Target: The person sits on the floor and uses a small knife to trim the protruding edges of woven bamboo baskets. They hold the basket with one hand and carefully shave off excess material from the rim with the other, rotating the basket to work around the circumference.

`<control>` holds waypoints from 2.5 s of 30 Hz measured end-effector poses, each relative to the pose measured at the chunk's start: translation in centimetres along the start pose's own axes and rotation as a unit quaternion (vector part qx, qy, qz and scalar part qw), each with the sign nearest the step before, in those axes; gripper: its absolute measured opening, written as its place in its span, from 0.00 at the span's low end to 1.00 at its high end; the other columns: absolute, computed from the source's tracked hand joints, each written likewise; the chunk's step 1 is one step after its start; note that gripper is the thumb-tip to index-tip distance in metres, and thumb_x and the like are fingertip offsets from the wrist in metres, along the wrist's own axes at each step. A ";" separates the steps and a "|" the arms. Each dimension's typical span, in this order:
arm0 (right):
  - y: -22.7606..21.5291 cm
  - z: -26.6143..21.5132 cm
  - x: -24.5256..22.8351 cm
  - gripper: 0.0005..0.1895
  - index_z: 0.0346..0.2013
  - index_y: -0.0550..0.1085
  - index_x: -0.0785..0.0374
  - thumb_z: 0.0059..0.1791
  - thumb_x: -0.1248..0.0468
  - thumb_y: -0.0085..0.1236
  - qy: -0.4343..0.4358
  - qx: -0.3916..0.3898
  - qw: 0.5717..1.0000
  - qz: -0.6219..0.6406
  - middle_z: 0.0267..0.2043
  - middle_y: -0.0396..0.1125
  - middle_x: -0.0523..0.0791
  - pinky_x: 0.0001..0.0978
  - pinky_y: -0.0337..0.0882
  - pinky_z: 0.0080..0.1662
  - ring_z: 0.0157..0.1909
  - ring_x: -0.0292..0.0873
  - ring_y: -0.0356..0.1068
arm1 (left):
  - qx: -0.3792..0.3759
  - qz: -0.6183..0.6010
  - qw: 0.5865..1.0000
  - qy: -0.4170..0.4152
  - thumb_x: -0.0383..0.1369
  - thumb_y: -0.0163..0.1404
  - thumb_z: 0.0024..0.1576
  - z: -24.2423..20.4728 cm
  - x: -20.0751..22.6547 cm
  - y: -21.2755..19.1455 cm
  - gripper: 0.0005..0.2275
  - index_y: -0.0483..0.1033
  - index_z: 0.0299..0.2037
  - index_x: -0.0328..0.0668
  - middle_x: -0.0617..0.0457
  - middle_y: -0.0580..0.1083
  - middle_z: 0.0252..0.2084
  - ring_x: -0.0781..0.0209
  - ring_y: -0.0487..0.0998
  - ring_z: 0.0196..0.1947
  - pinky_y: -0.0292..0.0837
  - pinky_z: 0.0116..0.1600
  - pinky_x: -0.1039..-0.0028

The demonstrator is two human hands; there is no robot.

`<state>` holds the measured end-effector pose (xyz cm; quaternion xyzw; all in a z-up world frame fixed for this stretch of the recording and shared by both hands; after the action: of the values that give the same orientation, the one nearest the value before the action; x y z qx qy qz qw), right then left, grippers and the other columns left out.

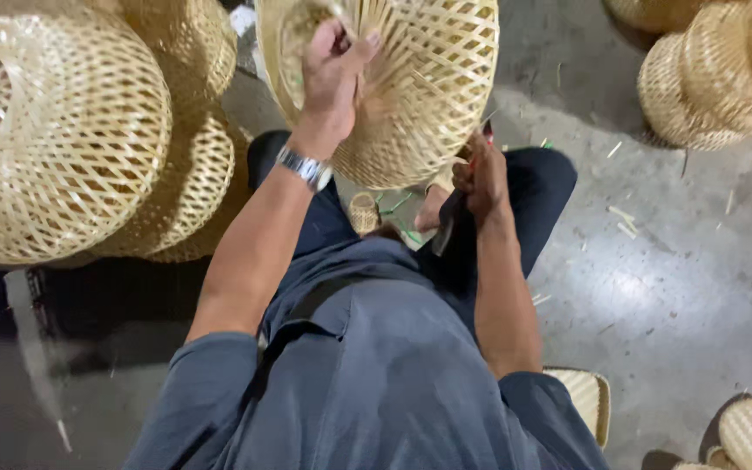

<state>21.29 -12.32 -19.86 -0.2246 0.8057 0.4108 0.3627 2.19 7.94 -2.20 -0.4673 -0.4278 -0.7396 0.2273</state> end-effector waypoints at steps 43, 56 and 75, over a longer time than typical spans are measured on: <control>-1.2 3.9 0.0 0.44 0.72 0.51 0.56 0.48 0.51 0.62 -0.290 -0.248 0.923 0.047 0.69 0.60 0.50 0.37 0.71 0.57 0.62 0.46 0.67 | -0.080 -0.012 0.997 0.020 0.67 0.50 0.55 -8.1 12.3 -1.5 0.48 0.50 0.77 0.42 0.45 0.64 0.72 0.53 0.69 0.69 0.72 0.71 0.60; 2.8 -2.6 -7.7 0.29 0.57 0.61 0.55 0.52 0.51 0.68 -0.231 -0.096 0.968 -0.015 0.27 0.57 0.37 0.28 0.58 0.23 0.22 0.32 0.56 | 0.157 -0.072 0.985 0.028 0.39 0.69 0.52 -11.9 1.7 -13.2 0.48 0.47 0.78 0.37 0.49 0.62 0.58 0.58 0.66 0.53 0.68 0.61 0.66; 4.4 -1.0 -0.8 0.19 0.48 0.65 0.59 0.54 0.53 0.62 -0.177 -0.062 0.982 -0.038 0.21 0.57 0.37 0.27 0.57 0.19 0.16 0.32 0.54 | 0.179 -0.094 0.977 0.062 0.45 0.65 0.55 -16.1 2.8 -14.5 0.46 0.47 0.76 0.40 0.45 0.63 0.72 0.51 0.64 0.72 0.62 0.75 0.57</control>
<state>18.55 -10.64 -16.63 -0.2008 0.6926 0.4796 0.4999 -17.79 2.17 -8.98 -0.3302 -0.5802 -0.6968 0.2624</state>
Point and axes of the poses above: each hand's wrist, its own z-axis towards the middle knuckle, its own y-axis out of the palm, x = y × z, the point moved 9 cm from there along z, towards the middle knuckle
